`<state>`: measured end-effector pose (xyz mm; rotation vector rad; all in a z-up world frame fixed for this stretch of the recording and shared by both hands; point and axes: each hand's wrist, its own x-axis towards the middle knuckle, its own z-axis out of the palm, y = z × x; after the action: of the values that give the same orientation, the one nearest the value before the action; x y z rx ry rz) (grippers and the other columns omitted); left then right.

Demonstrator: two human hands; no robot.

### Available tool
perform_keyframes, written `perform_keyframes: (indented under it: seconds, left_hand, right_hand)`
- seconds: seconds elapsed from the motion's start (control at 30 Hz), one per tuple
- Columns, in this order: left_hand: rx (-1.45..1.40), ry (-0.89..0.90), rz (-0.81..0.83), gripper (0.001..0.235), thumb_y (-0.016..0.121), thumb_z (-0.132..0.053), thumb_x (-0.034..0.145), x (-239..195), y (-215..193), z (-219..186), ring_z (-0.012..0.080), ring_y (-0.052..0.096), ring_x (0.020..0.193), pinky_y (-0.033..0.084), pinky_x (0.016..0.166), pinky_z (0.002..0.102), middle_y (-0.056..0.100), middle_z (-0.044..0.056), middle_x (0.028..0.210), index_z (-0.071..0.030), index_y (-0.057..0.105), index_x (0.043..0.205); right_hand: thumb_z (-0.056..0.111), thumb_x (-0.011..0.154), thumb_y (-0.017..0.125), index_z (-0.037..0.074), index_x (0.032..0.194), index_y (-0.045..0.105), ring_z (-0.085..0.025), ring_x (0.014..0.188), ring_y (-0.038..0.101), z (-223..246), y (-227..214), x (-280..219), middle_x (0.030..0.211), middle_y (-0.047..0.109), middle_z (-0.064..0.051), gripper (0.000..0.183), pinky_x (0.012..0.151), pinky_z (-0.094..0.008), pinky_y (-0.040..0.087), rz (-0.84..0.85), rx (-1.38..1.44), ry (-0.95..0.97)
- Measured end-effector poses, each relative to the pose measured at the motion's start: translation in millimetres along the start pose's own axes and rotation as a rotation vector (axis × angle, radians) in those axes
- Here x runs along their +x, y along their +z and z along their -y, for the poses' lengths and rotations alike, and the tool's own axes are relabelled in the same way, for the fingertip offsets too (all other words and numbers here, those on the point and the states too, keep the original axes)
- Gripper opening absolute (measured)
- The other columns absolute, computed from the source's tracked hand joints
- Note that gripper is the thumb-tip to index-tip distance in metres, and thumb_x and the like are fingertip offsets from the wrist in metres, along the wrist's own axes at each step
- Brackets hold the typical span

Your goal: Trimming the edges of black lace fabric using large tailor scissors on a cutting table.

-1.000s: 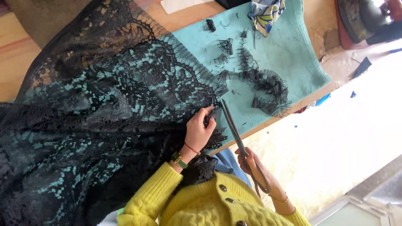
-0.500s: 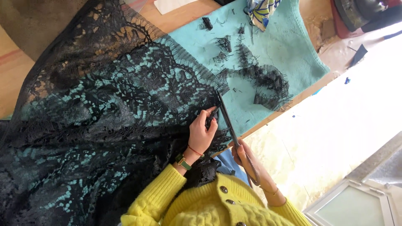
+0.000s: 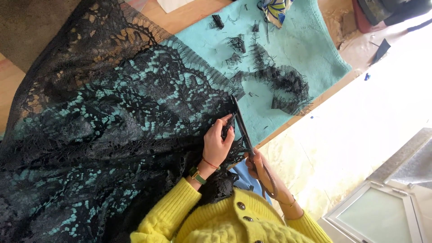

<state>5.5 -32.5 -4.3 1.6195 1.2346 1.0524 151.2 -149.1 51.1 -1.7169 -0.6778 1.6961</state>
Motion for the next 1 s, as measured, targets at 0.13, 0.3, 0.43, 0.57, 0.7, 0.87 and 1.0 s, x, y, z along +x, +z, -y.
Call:
perform_keyframes:
  seconds: [0.13, 0.3, 0.43, 0.57, 0.7, 0.87, 1.0]
  left_hand:
    - [-0.002, 0.012, -0.008, 0.011, 0.061, -0.016, 0.093, 0.9, -0.7, -1.4, 0.0317, 0.072, 0.093, 0.058, 0.08, 0.04, 0.074, 0.012, 0.115, -0.007, 0.061, 0.099]
    - [-0.018, 0.01, -0.009, 0.01, 0.061, -0.016, 0.094, 2.1, -3.0, -5.0, 0.0322, 0.072, 0.093, 0.058, 0.08, 0.04, 0.074, 0.012, 0.114, -0.007, 0.06, 0.097]
    - [-0.007, 0.018, -0.02, 0.009, 0.062, -0.016, 0.093, 3.2, -3.5, -7.4, 0.0321, 0.072, 0.092, 0.058, 0.08, 0.039, 0.074, 0.013, 0.11, -0.007, 0.06, 0.096]
    - [-0.013, 0.012, -0.019, 0.009, 0.061, -0.016, 0.093, 2.1, -2.3, -4.3, 0.0304, 0.072, 0.093, 0.058, 0.08, 0.038, 0.074, 0.011, 0.112, -0.008, 0.061, 0.096]
    - [-0.016, 0.012, -0.028, 0.01, 0.062, -0.016, 0.094, 3.3, -3.6, -8.6, 0.032, 0.072, 0.092, 0.059, 0.08, 0.039, 0.074, 0.013, 0.109, -0.007, 0.061, 0.096]
    - [-0.025, 0.003, -0.033, 0.009, 0.062, -0.015, 0.093, 5.0, -6.4, -12.7, 0.0318, 0.072, 0.09, 0.059, 0.078, 0.039, 0.075, 0.013, 0.105, -0.006, 0.061, 0.095]
    - [-0.023, 0.014, -0.038, 0.009, 0.062, -0.015, 0.092, 5.8, -6.7, -15.1, 0.0323, 0.072, 0.09, 0.059, 0.078, 0.04, 0.074, 0.014, 0.103, -0.006, 0.06, 0.094]
  right_hand:
    - [0.071, 0.098, 0.03, 0.006, 0.114, 0.052, -0.004, 0.059, 0.03, -10.1, -1.7, 6.1, 0.08, 0.033, 0.002, 0.07, 0.046, -0.016, 0.027, -0.009, 0.056, 0.023]
    - [0.075, 0.095, 0.034, 0.006, 0.113, 0.05, -0.002, 0.054, 0.026, -19.3, -9.8, 12.8, 0.077, 0.03, 0.004, 0.073, 0.043, -0.015, 0.023, 0.002, 0.093, 0.064]
    - [0.073, 0.096, 0.033, 0.005, 0.115, 0.05, -0.001, 0.054, 0.026, -19.7, -16.1, 13.5, 0.076, 0.029, 0.005, 0.073, 0.043, -0.015, 0.024, 0.044, 0.061, 0.05]
    - [0.071, 0.096, 0.035, 0.006, 0.113, 0.052, -0.001, 0.054, 0.026, -3.8, -13.7, 10.4, 0.075, 0.029, 0.005, 0.069, 0.044, -0.016, 0.024, 0.046, 0.015, 0.024]
    - [0.067, 0.099, 0.034, 0.007, 0.112, 0.051, -0.001, 0.054, 0.024, -7.0, -23.0, 11.5, 0.075, 0.027, 0.007, 0.064, 0.045, -0.015, 0.024, 0.044, -0.016, 0.028]
    - [0.063, 0.1, 0.038, 0.007, 0.112, 0.053, 0.001, 0.049, 0.024, -8.7, -30.1, 15.1, 0.071, 0.026, 0.007, 0.06, 0.042, -0.015, 0.023, 0.061, 0.005, 0.038]
    - [0.061, 0.102, 0.038, 0.006, 0.112, 0.053, 0.001, 0.049, 0.021, -11.4, -33.3, 17.1, 0.07, 0.023, 0.009, 0.057, 0.041, -0.014, 0.021, 0.062, 0.027, 0.042]
